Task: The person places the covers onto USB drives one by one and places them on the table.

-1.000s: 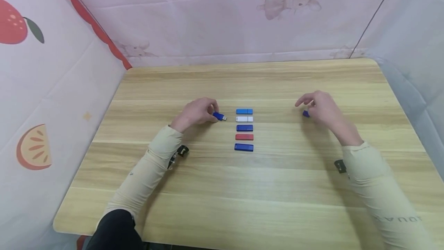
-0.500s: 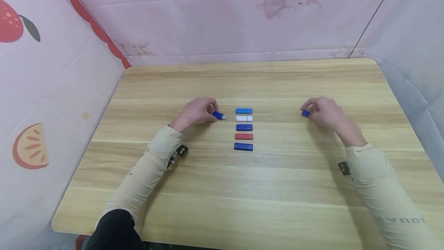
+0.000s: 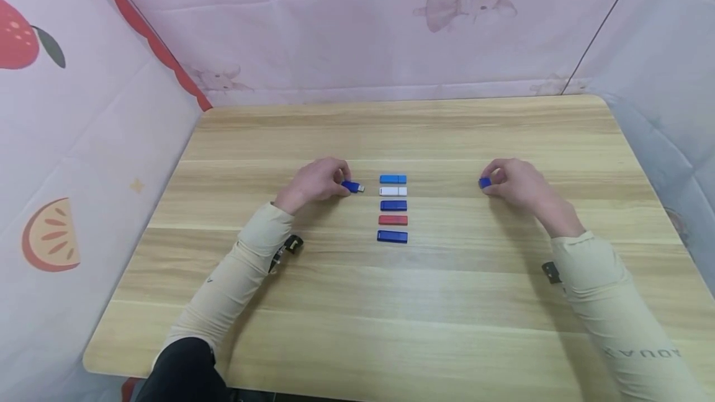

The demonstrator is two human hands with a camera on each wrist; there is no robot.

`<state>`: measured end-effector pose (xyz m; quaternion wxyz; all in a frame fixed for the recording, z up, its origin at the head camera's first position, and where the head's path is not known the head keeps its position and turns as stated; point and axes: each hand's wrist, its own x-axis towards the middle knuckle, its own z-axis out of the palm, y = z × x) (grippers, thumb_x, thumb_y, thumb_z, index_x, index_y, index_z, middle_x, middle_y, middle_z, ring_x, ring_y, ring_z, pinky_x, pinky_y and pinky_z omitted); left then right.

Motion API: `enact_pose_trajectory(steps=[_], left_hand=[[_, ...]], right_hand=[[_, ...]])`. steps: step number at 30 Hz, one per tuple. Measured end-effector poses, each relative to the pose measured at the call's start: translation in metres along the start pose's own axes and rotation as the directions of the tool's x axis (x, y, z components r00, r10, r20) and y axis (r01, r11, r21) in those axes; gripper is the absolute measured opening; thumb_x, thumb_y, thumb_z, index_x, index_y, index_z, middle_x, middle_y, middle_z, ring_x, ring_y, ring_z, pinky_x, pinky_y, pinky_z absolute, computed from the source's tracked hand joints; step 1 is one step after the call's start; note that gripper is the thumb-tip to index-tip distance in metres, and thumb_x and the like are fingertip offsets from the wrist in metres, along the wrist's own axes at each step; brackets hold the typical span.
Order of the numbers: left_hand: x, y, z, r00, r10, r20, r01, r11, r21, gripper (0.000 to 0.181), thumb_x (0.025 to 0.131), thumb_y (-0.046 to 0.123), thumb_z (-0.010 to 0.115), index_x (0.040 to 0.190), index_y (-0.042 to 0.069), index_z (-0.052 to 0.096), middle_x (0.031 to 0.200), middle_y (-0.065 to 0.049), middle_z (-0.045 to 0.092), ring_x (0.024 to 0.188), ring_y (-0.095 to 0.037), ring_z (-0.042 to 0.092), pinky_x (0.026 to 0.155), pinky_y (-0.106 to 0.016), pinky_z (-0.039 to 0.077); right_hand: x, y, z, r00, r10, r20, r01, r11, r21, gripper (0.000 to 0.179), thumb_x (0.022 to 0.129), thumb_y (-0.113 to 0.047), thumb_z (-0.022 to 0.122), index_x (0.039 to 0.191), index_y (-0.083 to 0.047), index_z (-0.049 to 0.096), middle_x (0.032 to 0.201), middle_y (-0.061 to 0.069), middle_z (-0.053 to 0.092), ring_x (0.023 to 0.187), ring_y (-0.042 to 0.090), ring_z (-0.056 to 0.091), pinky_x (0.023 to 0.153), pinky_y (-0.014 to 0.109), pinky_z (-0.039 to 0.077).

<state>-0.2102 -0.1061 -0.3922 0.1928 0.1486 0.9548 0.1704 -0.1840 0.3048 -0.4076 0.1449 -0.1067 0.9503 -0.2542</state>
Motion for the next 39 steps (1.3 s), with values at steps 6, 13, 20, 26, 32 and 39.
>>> enact_pose_trajectory(steps=[6, 13, 20, 26, 32, 39], left_hand=[[-0.001, -0.001, 0.0, 0.999, -0.006, -0.036, 0.006, 1.0, 0.0, 0.027, 0.091, 0.029, 0.084, 0.109, 0.012, 0.073, 0.111, -0.005, 0.075, 0.097, -0.023, 0.065, 0.09, -0.042, 0.053], [-0.003, 0.003, -0.003, 0.998, -0.006, -0.061, 0.005, 1.0, -0.017, 0.029, 0.091, 0.03, 0.084, 0.11, 0.01, 0.074, 0.11, -0.005, 0.075, 0.095, -0.022, 0.065, 0.087, -0.04, 0.053], [-0.004, 0.004, -0.003, 0.998, -0.017, -0.061, 0.01, 0.995, -0.101, 0.029, 0.091, 0.026, 0.084, 0.111, 0.008, 0.073, 0.106, -0.006, 0.074, 0.093, -0.022, 0.065, 0.084, -0.037, 0.052], [0.0, -0.002, 0.0, 0.999, 0.006, -0.049, -0.02, 0.958, -0.287, 0.026, 0.091, 0.016, 0.083, 0.109, 0.003, 0.069, 0.104, -0.011, 0.073, 0.086, -0.02, 0.064, 0.073, -0.028, 0.053], [0.001, -0.004, 0.002, 0.999, 0.021, -0.03, -0.032, 0.888, -0.458, 0.023, 0.09, 0.012, 0.085, 0.104, 0.003, 0.068, 0.095, -0.011, 0.073, 0.079, -0.025, 0.068, 0.062, -0.025, 0.054], [0.002, -0.003, 0.008, 0.998, 0.061, -0.027, -0.066, 0.856, -0.512, 0.021, 0.091, 0.012, 0.084, 0.101, 0.005, 0.066, 0.091, -0.01, 0.074, 0.075, -0.022, 0.065, 0.058, -0.022, 0.049]], right_hand=[[-0.001, -0.002, 0.001, 1.0, 0.005, -0.009, -0.005, 1.0, -0.002, 0.029, 0.095, -0.014, 0.078, 0.117, 0.002, 0.069, 0.102, 0.024, 0.075, 0.092, 0.028, 0.068, 0.085, 0.041, 0.046], [-0.003, -0.011, 0.005, 0.998, 0.002, -0.055, -0.002, 1.0, 0.007, 0.028, 0.097, -0.02, 0.078, 0.115, 0.0, 0.071, 0.102, 0.022, 0.076, 0.09, 0.024, 0.066, 0.083, 0.039, 0.046], [-0.004, -0.022, 0.009, 0.998, 0.01, -0.058, -0.007, 0.998, 0.055, 0.028, 0.099, -0.021, 0.076, 0.118, -0.001, 0.07, 0.112, 0.026, 0.075, 0.101, 0.035, 0.069, 0.087, 0.043, 0.048], [-0.004, -0.031, 0.012, 0.997, 0.023, -0.075, -0.016, 0.995, 0.095, 0.032, 0.101, -0.021, 0.073, 0.124, 0.0, 0.068, 0.117, 0.028, 0.076, 0.112, 0.046, 0.071, 0.099, 0.06, 0.048], [-0.003, -0.04, 0.016, 0.993, 0.042, -0.106, -0.03, 0.993, 0.115, 0.034, 0.099, -0.023, 0.076, 0.123, 0.0, 0.069, 0.111, 0.024, 0.078, 0.105, 0.041, 0.072, 0.087, 0.045, 0.05], [-0.002, -0.055, 0.025, 0.996, 0.022, -0.088, -0.008, 0.988, 0.154, 0.033, 0.099, -0.022, 0.076, 0.123, 0.0, 0.07, 0.11, 0.025, 0.078, 0.1, 0.035, 0.073, 0.08, 0.03, 0.049]])
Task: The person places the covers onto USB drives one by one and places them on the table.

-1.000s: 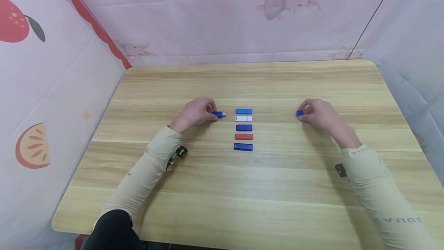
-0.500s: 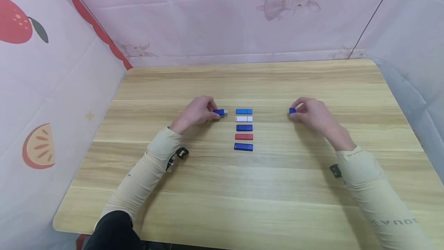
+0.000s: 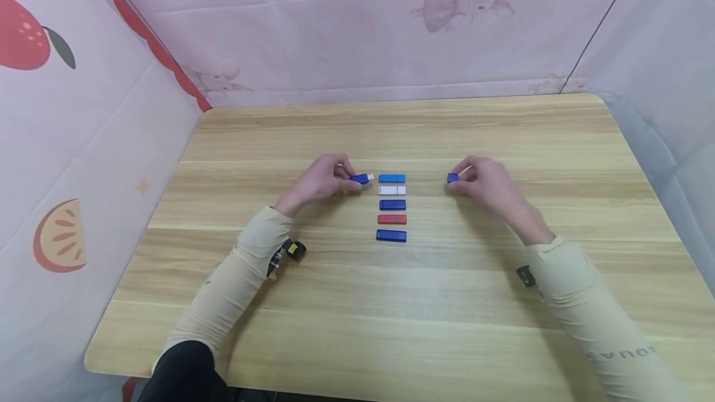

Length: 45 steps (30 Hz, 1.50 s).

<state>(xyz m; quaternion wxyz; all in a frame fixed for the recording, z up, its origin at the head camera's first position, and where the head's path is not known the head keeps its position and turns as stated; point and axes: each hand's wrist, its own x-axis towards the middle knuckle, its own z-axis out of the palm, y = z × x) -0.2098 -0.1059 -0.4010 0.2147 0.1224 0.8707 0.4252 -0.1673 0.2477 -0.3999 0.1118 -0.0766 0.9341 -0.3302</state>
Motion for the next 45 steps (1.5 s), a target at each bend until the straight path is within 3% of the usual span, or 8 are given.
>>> enact_pose_trajectory(steps=[9, 19, 29, 36, 45], left_hand=[[0.001, -0.004, 0.002, 0.998, 0.026, 0.054, -0.021, 0.996, -0.082, 0.02, 0.095, 0.016, 0.081, 0.106, 0.008, 0.067, 0.083, -0.014, 0.077, 0.06, -0.016, 0.058, 0.053, -0.022, 0.042], [0.0, 0.0, 0.006, 0.996, 0.042, 0.073, -0.029, 0.984, -0.176, 0.018, 0.096, 0.015, 0.079, 0.106, 0.006, 0.067, 0.089, -0.022, 0.078, 0.061, -0.014, 0.057, 0.054, -0.022, 0.042], [0.001, 0.003, 0.015, 0.993, 0.076, 0.089, -0.054, 0.974, -0.22, 0.017, 0.098, 0.011, 0.076, 0.112, 0.003, 0.072, 0.096, -0.02, 0.08, 0.06, -0.016, 0.059, 0.055, -0.024, 0.047], [0.001, 0.004, 0.014, 0.994, 0.054, 0.097, -0.026, 0.963, -0.268, 0.023, 0.1, 0.007, 0.072, 0.122, 0.003, 0.073, 0.105, -0.023, 0.079, 0.058, -0.015, 0.058, 0.053, -0.023, 0.047], [0.0, 0.009, 0.018, 0.992, 0.014, 0.123, 0.029, 0.939, -0.343, 0.025, 0.098, 0.005, 0.073, 0.123, 0.002, 0.07, 0.11, -0.024, 0.079, 0.062, -0.015, 0.06, 0.055, -0.021, 0.048]], right_hand=[[-0.003, -0.02, 0.007, 1.0, -0.021, 0.018, 0.02, 0.999, 0.042, 0.029, 0.097, -0.024, 0.079, 0.118, -0.005, 0.074, 0.106, 0.019, 0.081, 0.098, 0.029, 0.074, 0.077, 0.025, 0.047], [-0.002, -0.031, 0.012, 0.998, -0.022, 0.052, 0.018, 0.997, 0.076, 0.027, 0.099, -0.022, 0.077, 0.119, -0.005, 0.073, 0.108, 0.02, 0.08, 0.099, 0.031, 0.074, 0.075, 0.025, 0.049], [-0.001, -0.036, 0.016, 0.996, -0.025, 0.081, 0.017, 0.995, 0.095, 0.032, 0.1, -0.022, 0.076, 0.124, -0.003, 0.072, 0.114, 0.022, 0.078, 0.104, 0.034, 0.075, 0.08, 0.03, 0.05], [-0.001, -0.039, 0.017, 0.996, -0.02, 0.084, 0.012, 0.996, 0.089, 0.029, 0.101, -0.02, 0.073, 0.126, -0.004, 0.072, 0.114, 0.02, 0.079, 0.102, 0.031, 0.074, 0.078, 0.028, 0.051], [0.0, -0.048, 0.023, 0.997, -0.027, 0.07, 0.02, 0.994, 0.105, 0.028, 0.1, -0.019, 0.075, 0.123, -0.004, 0.072, 0.113, 0.019, 0.08, 0.103, 0.03, 0.075, 0.08, 0.03, 0.052]])
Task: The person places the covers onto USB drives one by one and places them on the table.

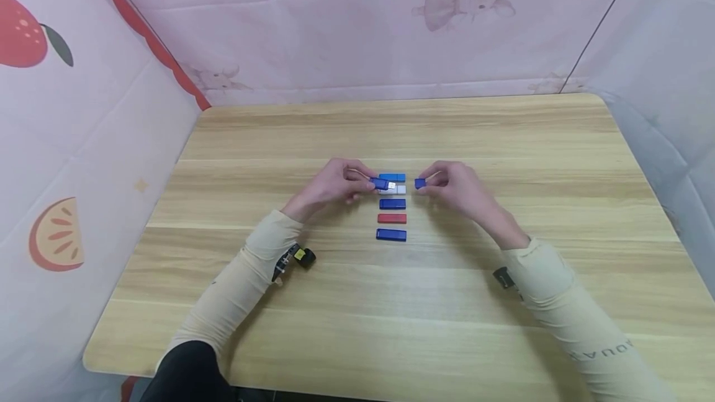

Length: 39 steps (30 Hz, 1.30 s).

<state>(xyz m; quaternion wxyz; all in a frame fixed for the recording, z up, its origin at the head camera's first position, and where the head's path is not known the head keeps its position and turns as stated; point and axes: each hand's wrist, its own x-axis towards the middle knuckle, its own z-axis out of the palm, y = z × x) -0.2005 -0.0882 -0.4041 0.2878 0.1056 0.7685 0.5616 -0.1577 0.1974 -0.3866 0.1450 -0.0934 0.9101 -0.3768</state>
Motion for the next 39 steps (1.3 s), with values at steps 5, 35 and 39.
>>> enact_pose_trajectory(steps=[5, 35, 39], left_hand=[[0.0, 0.0, 0.004, 1.0, 0.0, 0.013, 0.0, 1.0, -0.02, 0.022, 0.098, 0.005, 0.073, 0.12, 0.002, 0.07, 0.109, -0.024, 0.079, 0.06, -0.013, 0.058, 0.054, -0.021, 0.048], [0.004, 0.003, 0.017, 0.994, 0.039, 0.098, -0.035, 0.998, -0.046, 0.014, 0.1, 0.004, 0.07, 0.114, 0.0, 0.069, 0.099, -0.018, 0.081, 0.062, -0.016, 0.06, 0.054, -0.022, 0.049], [0.004, 0.004, 0.017, 0.995, 0.033, 0.092, -0.028, 0.998, -0.054, 0.014, 0.1, 0.004, 0.07, 0.114, 0.001, 0.069, 0.099, -0.017, 0.081, 0.062, -0.016, 0.06, 0.055, -0.022, 0.048]], right_hand=[[0.001, -0.003, 0.004, 1.0, -0.015, -0.005, 0.015, 1.0, 0.012, 0.025, 0.099, -0.017, 0.076, 0.12, -0.004, 0.072, 0.112, 0.019, 0.08, 0.101, 0.03, 0.076, 0.08, 0.029, 0.054], [0.004, -0.013, 0.019, 0.997, -0.073, 0.017, 0.071, 0.994, 0.085, 0.021, 0.098, -0.013, 0.076, 0.115, -0.002, 0.073, 0.108, 0.018, 0.08, 0.1, 0.029, 0.076, 0.078, 0.018, 0.052], [0.005, -0.014, 0.019, 0.998, -0.069, 0.016, 0.067, 0.994, 0.086, 0.021, 0.098, -0.014, 0.077, 0.114, -0.003, 0.073, 0.106, 0.017, 0.081, 0.098, 0.027, 0.075, 0.077, 0.019, 0.052]])
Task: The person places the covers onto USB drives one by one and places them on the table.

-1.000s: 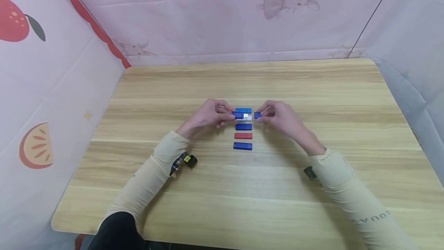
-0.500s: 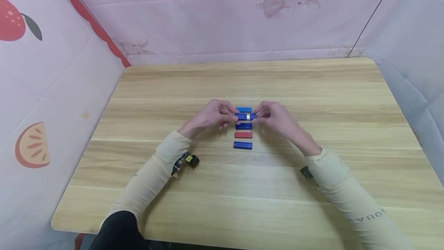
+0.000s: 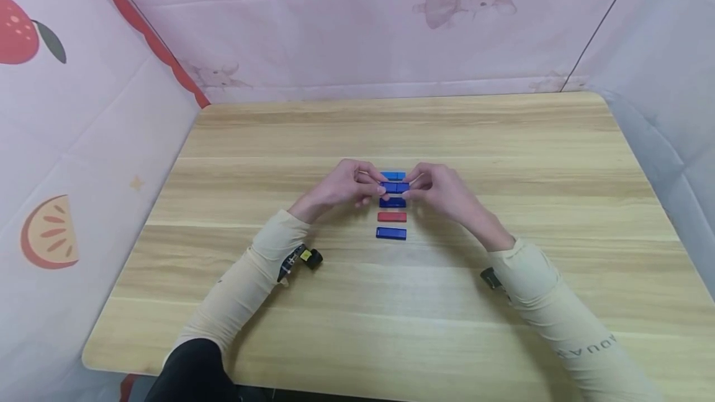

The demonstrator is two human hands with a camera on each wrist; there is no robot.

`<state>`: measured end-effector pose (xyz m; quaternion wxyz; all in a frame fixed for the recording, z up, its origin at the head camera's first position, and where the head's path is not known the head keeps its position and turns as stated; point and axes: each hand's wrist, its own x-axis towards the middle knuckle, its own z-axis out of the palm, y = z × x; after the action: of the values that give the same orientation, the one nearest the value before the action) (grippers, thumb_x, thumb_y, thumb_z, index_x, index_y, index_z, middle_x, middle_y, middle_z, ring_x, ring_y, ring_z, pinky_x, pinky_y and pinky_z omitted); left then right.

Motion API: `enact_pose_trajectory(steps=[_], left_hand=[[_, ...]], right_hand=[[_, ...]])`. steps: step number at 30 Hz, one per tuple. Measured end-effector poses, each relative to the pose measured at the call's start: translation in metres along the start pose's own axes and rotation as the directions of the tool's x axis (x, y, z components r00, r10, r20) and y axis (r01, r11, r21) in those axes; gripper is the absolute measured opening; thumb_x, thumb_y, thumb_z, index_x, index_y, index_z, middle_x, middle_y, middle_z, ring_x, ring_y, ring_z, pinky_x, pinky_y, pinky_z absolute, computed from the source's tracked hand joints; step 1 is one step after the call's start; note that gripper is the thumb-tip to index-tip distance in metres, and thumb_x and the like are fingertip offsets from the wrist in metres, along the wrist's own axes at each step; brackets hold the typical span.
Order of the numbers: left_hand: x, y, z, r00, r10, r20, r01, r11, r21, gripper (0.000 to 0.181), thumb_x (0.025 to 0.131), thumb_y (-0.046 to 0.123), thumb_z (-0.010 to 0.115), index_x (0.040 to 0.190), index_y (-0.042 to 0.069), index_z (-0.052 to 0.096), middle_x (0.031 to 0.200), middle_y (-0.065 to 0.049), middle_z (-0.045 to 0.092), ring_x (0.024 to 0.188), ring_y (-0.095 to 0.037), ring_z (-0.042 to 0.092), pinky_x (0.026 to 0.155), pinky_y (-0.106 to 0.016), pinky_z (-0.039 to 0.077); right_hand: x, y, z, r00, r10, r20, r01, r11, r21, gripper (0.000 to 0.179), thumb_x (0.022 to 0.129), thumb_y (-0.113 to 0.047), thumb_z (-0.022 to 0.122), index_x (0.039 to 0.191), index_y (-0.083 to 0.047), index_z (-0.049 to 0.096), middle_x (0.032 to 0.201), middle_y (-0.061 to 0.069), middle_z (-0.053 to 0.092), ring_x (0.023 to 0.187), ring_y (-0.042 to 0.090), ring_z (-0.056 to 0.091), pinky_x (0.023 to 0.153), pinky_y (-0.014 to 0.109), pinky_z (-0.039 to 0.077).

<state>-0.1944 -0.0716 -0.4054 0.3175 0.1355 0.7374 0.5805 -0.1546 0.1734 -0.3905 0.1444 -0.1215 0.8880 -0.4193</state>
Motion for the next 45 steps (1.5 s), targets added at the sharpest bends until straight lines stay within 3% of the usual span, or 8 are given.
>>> enact_pose_trajectory(steps=[19, 24, 38, 45], left_hand=[[-0.001, -0.0005, 0.0017, 1.0, 0.002, -0.018, -0.003, 0.998, -0.062, 0.015, 0.1, 0.006, 0.071, 0.114, 0.0, 0.069, 0.093, -0.014, 0.081, 0.058, -0.013, 0.058, 0.053, -0.023, 0.048], [0.0002, -0.0016, 0.0013, 1.0, 0.005, -0.024, -0.007, 0.997, -0.082, 0.016, 0.099, 0.005, 0.072, 0.114, -0.001, 0.07, 0.094, -0.018, 0.081, 0.057, -0.014, 0.057, 0.053, -0.023, 0.048], [-0.0031, -0.0037, 0.0009, 1.0, 0.004, -0.031, -0.007, 0.997, -0.078, 0.018, 0.099, 0.002, 0.07, 0.117, -0.002, 0.068, 0.092, -0.014, 0.08, 0.06, -0.015, 0.058, 0.054, -0.022, 0.048], [-0.0045, -0.0021, 0.0026, 0.999, 0.005, -0.045, -0.009, 0.996, -0.084, 0.02, 0.099, 0.001, 0.071, 0.118, -0.004, 0.069, 0.09, -0.019, 0.077, 0.061, -0.013, 0.059, 0.055, -0.023, 0.049]], right_hand=[[0.0007, 0.0004, -0.0007, 1.0, 0.011, 0.003, -0.011, 0.999, 0.033, 0.022, 0.098, -0.013, 0.077, 0.116, -0.001, 0.074, 0.106, 0.018, 0.081, 0.095, 0.022, 0.075, 0.075, 0.021, 0.051], [0.0013, 0.0004, -0.001, 1.0, 0.016, -0.002, -0.016, 0.999, 0.042, 0.023, 0.098, -0.014, 0.076, 0.117, -0.001, 0.073, 0.108, 0.019, 0.08, 0.097, 0.025, 0.075, 0.075, 0.02, 0.051], [0.0036, 0.0006, 0.0014, 1.0, 0.01, -0.017, -0.009, 0.998, 0.055, 0.023, 0.096, -0.017, 0.079, 0.115, -0.002, 0.076, 0.105, 0.018, 0.081, 0.093, 0.022, 0.076, 0.071, 0.02, 0.051], [0.003, 0.0005, 0.001, 0.999, 0.025, -0.021, -0.022, 0.994, 0.104, 0.025, 0.096, -0.016, 0.08, 0.115, -0.001, 0.076, 0.105, 0.019, 0.08, 0.084, 0.01, 0.073, 0.068, 0.022, 0.051]])
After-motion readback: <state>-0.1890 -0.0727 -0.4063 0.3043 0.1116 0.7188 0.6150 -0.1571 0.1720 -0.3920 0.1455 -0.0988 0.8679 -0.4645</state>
